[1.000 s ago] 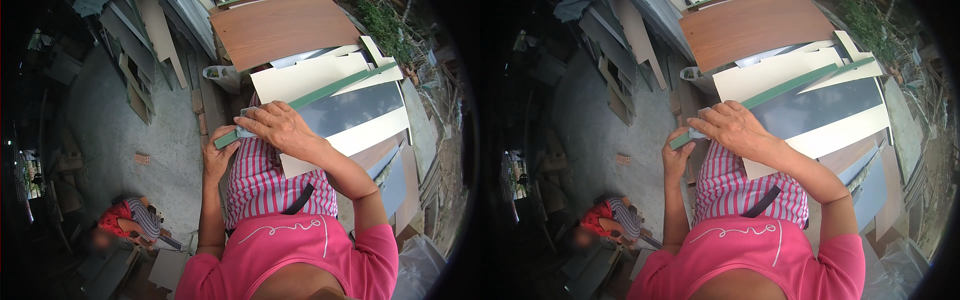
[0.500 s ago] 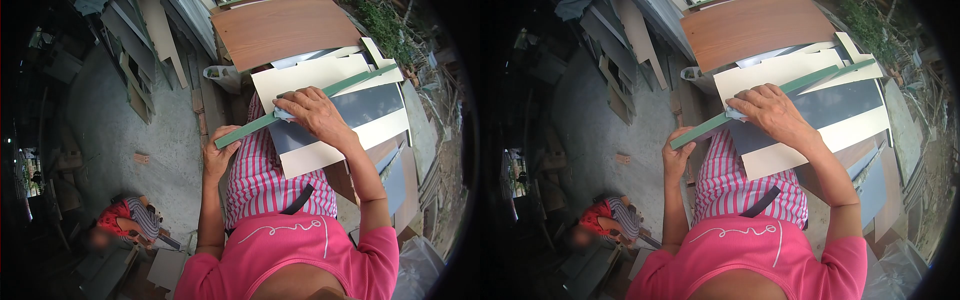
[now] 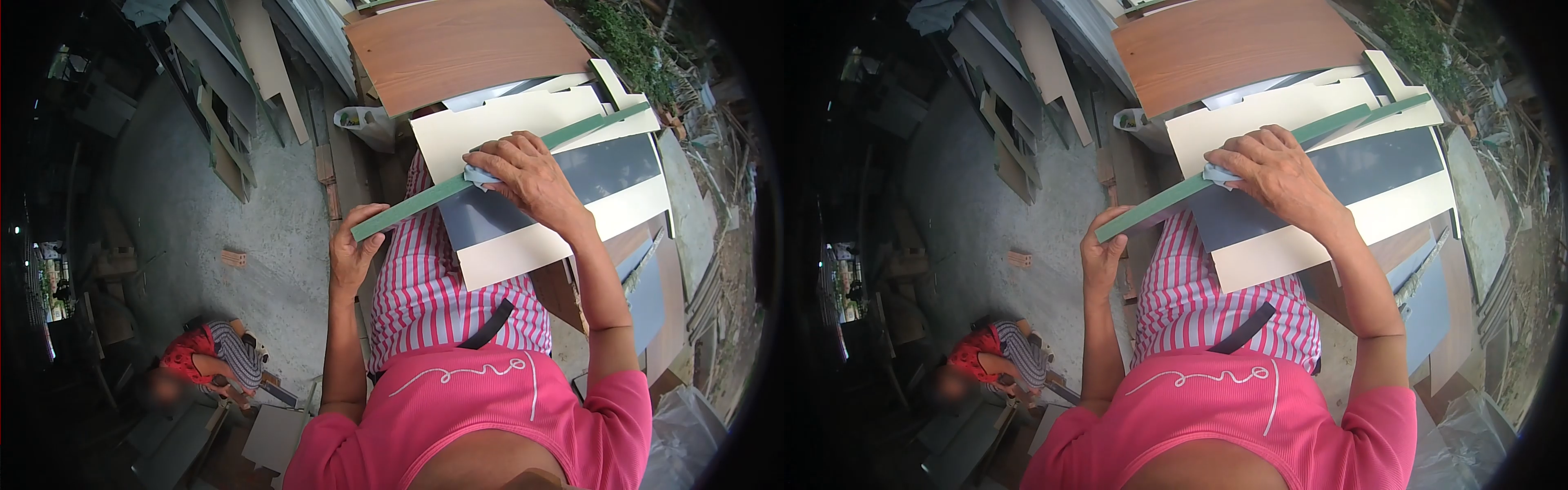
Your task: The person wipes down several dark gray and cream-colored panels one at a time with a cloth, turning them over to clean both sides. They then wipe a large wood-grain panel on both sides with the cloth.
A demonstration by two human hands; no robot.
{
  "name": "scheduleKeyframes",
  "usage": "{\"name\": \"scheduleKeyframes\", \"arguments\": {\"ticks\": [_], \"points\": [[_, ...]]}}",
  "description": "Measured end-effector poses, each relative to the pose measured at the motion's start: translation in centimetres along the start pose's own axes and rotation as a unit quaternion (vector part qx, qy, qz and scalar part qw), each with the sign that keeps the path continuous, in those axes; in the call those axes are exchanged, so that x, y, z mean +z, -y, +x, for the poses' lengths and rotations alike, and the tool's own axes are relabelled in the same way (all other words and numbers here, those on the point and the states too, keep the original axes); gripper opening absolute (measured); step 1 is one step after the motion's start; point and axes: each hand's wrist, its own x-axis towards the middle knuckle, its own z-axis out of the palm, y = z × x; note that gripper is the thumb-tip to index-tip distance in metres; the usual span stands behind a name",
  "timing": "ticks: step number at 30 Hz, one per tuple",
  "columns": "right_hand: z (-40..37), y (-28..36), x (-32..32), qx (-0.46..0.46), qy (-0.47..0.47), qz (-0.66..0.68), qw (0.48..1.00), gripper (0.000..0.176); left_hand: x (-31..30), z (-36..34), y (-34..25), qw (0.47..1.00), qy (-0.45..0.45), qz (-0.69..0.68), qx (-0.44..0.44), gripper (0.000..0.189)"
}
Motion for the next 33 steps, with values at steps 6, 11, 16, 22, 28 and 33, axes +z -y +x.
{"name": "scheduleKeyframes", "arguments": {"ticks": [6, 11, 16, 22, 28, 33], "points": [[0.1, -0.1, -0.1, -0.001, -0.004, 0.01, 1.0, 0.047, -0.6, -2.0, 1.2, 0.984, -0.082, -0.133, -0.089, 0.096], [0.5, 0.3, -0.6, -0.009, -0.017, -0.007, 1.0, 0.045, 1.1, -2.4, -0.1, 0.824, -0.162, -0.469, -0.274, 0.095], [0.0, 0.6, -0.2, -0.012, -0.04, -0.002, 0.999, 0.046, 3.0, -2.0, -0.7, 0.684, -0.138, -0.649, -0.304, 0.084], [-0.7, 1.1, -0.4, -0.003, -0.035, 0.006, 0.999, 0.046, 3.2, -1.0, -1.7, 0.595, -0.162, -0.707, -0.347, 0.07], [-3.3, 2.2, -0.2, 0.027, -0.013, 0.012, 0.999, 0.047, 2.8, -0.8, -2.0, 0.585, -0.206, -0.686, -0.379, 0.051], [-6.3, 2.5, 1.2, 0.032, -0.003, -0.015, 0.999, 0.056, 2.9, -1.0, -0.2, 0.646, -0.187, -0.638, -0.375, 0.023]]}}
